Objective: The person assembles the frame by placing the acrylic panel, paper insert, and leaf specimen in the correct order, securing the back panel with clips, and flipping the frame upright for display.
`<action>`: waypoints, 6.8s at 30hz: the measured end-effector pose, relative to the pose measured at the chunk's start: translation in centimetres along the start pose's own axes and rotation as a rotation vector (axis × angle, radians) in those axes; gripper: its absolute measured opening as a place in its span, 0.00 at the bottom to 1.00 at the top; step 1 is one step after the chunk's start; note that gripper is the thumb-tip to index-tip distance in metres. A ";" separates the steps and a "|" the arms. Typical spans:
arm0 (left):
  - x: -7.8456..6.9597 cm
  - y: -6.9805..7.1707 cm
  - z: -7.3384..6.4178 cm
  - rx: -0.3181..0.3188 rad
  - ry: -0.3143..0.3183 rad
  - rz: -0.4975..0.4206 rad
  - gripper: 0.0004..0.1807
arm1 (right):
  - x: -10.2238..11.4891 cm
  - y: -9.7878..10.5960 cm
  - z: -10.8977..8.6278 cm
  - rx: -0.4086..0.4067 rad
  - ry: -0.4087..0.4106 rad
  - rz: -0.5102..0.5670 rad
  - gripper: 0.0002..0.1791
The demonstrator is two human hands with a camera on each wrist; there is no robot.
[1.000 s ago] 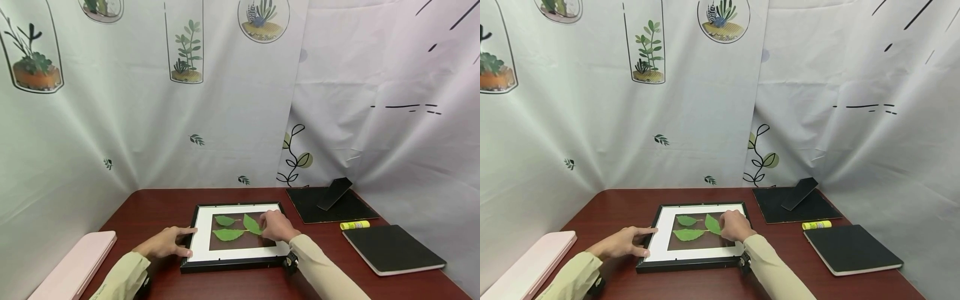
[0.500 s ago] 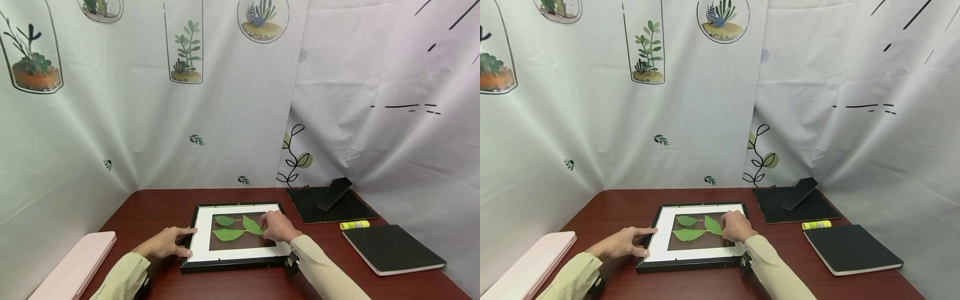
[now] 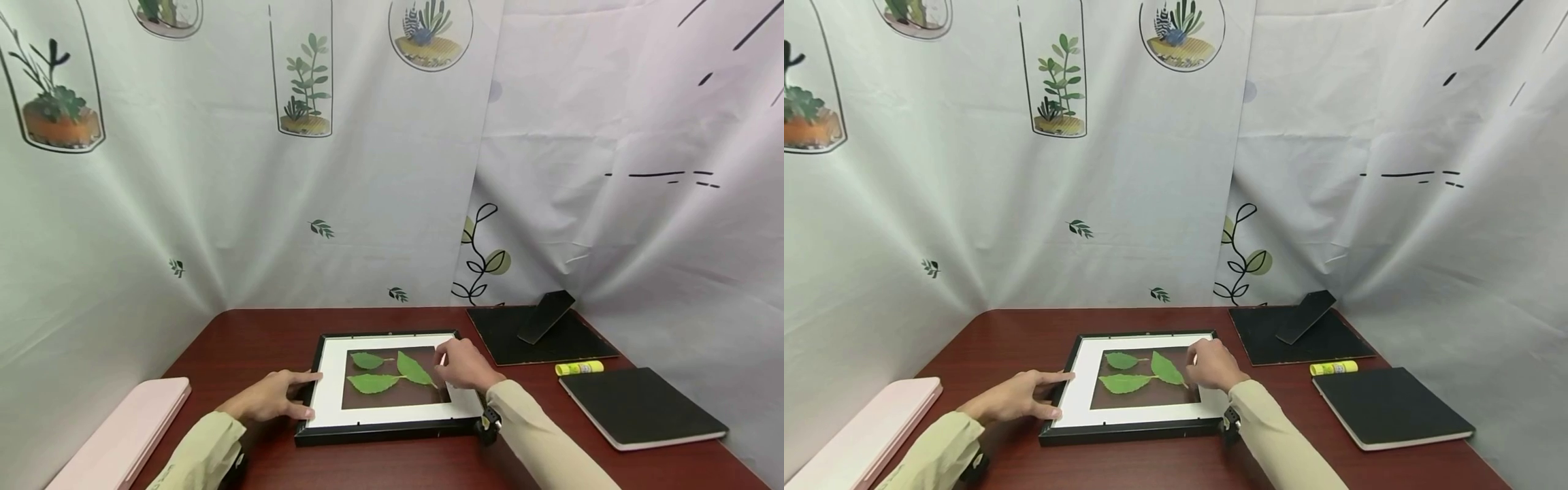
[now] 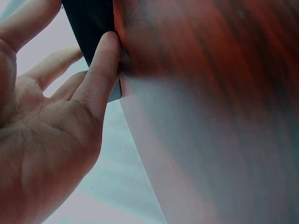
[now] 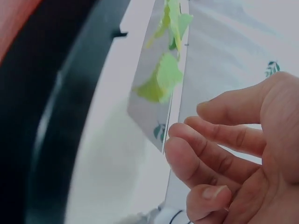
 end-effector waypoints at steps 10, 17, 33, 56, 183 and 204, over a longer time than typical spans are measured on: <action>0.6 0.2 -0.3 -0.007 0.020 0.001 0.43 | -3.0 2.0 0.2 -0.023 -0.057 0.019 0.05; 0.7 0.3 -0.4 -0.009 0.009 -0.013 0.42 | -5.2 3.3 -0.2 0.051 0.036 0.074 0.06; 0.6 0.1 -0.4 0.005 0.008 -0.090 0.42 | -16.2 9.3 -0.5 -0.067 -0.100 0.188 0.20; 0.5 -0.3 0.1 -0.002 0.013 -0.105 0.43 | -22.2 8.6 0.6 -0.211 -0.485 1.093 0.49; -3.2 -0.2 1.3 -0.246 0.108 -0.609 0.34 | -7.5 3.5 1.4 0.127 -0.002 0.487 0.38; -3.4 0.7 2.0 -0.416 0.156 0.053 0.21 | -7.1 2.4 2.7 0.032 -0.018 0.440 0.44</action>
Point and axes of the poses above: each hand's wrist, its own z-axis towards the middle knuckle, its own y-axis out of the back of the hand, x = y × z, the point moved 7 cm from there along z, towards the middle knuckle, and after that the axes turned 6 degrees about z, right-handed, at the moved point
